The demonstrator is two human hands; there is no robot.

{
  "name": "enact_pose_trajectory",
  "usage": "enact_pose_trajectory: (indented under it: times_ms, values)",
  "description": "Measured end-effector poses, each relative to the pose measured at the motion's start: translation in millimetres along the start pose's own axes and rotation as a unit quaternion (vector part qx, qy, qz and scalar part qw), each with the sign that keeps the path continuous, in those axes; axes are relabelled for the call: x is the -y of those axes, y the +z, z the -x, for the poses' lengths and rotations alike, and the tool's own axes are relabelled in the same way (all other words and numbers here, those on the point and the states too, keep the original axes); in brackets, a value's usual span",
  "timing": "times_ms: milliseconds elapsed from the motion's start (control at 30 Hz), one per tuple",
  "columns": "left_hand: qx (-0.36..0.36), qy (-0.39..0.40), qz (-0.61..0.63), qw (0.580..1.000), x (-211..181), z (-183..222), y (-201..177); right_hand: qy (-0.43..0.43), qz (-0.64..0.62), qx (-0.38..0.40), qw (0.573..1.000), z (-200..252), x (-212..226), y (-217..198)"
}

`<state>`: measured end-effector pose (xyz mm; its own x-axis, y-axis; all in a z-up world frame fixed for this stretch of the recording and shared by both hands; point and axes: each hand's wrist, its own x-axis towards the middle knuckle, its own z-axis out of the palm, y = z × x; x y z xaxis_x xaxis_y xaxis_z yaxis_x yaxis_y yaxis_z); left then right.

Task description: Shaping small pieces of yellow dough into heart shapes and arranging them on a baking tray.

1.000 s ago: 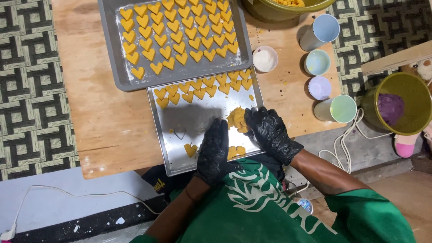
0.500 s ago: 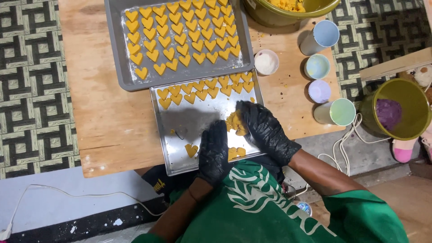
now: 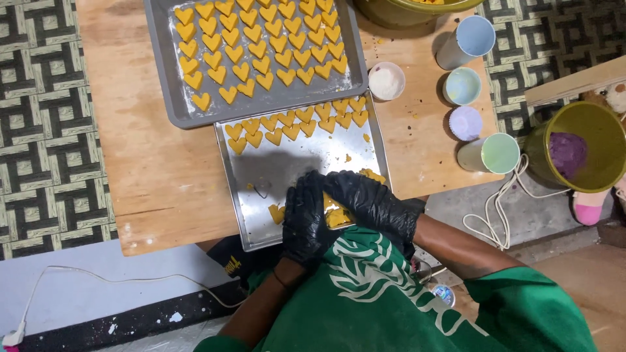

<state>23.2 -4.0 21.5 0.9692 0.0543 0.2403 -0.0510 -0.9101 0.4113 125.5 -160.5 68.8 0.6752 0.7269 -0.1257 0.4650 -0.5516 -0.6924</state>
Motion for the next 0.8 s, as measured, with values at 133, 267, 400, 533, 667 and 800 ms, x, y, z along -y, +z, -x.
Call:
enact_pose_trajectory:
  times_ms: [133,267,400,533,667,800]
  values:
    - [0.008,0.012,0.009,1.0,-2,-4,-9,-0.072,0.008,0.025,0.997,-6,-8,-19]
    - [0.031,0.013,-0.053,0.998,-1,0,-4,-0.172,0.125,-0.005,0.977,-31,-37,-35]
    - [0.054,-0.002,-0.012,0.998,-4,-3,-12,-0.089,0.233,-0.087,0.964,-38,-49,-38]
    - [0.036,-0.001,-0.002,0.999,-9,-8,-21,-0.096,0.309,-0.091,0.942,-42,-14,-55]
    - [0.032,0.01,-0.033,0.999,-7,-6,-19,-0.108,0.373,-0.053,0.92,-54,-34,-43]
    - [0.021,0.006,-0.028,0.999,-9,-8,-21,-0.087,0.464,-0.036,0.881,-55,-62,-23]
